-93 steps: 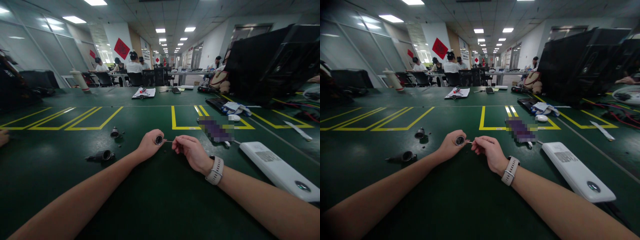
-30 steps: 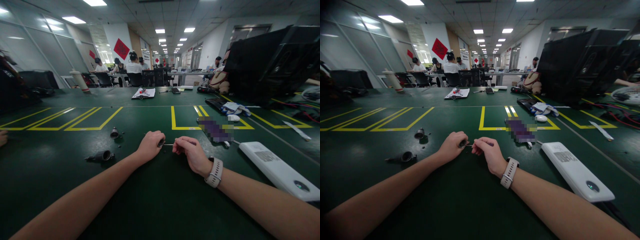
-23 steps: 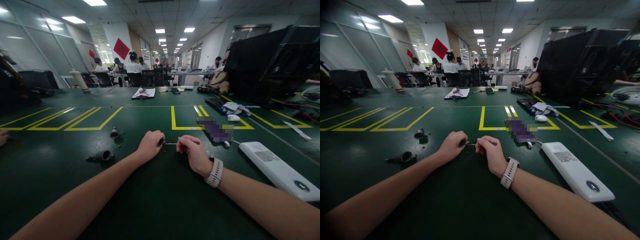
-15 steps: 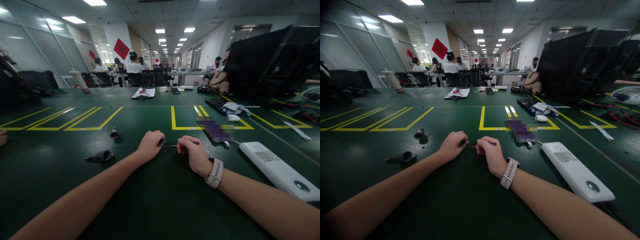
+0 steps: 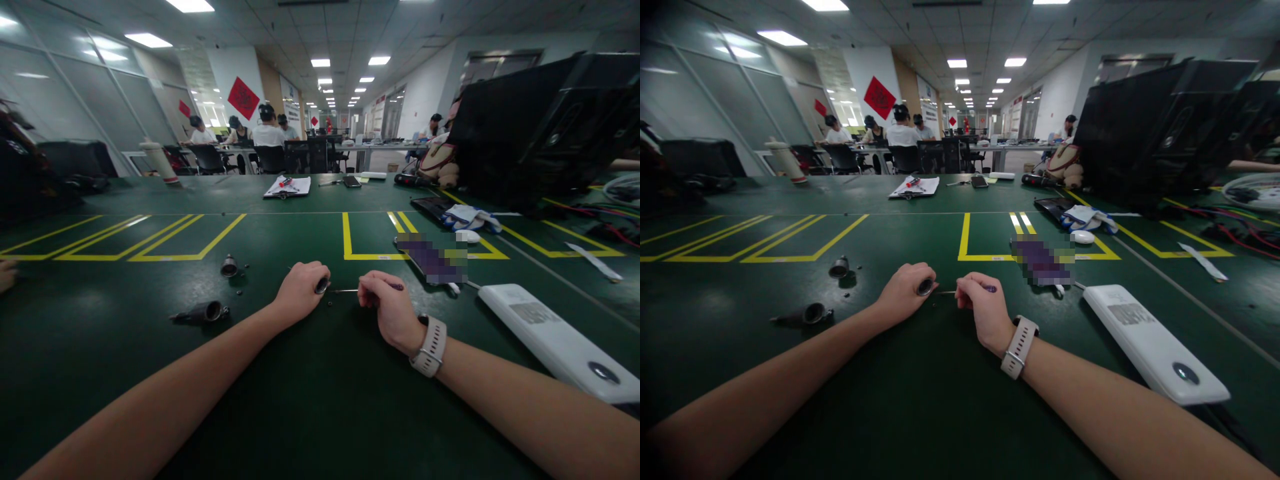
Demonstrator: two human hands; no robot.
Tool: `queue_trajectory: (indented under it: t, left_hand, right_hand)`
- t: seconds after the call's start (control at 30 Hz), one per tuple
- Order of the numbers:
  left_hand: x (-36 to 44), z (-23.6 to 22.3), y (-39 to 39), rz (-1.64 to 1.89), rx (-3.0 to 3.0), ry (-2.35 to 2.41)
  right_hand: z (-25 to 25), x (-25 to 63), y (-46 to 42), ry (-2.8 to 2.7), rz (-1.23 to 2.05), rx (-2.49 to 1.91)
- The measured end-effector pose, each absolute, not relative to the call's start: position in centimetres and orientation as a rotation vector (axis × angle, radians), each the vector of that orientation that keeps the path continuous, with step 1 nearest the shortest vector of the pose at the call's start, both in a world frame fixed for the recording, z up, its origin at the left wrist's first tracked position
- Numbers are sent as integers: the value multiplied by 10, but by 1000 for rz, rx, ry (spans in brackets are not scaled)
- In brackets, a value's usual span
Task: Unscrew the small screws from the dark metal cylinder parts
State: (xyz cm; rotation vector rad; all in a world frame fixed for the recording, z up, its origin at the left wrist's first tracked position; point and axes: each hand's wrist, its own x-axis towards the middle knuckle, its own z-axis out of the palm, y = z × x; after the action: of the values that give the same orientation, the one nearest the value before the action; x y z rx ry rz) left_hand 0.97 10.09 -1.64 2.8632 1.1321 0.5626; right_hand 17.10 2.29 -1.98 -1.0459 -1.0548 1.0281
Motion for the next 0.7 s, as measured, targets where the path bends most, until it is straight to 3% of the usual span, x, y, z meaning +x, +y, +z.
queue_trajectory:
  t: [0.37, 0.7]
  left_hand:
    - [11, -14, 100, 582, 2886, 1131]
    - [10, -17, 101, 601, 2857, 1134]
  right_hand:
    - [-18, 168, 18, -1332, 948, -1067]
    - [-22, 170, 21, -1297, 1142, -987]
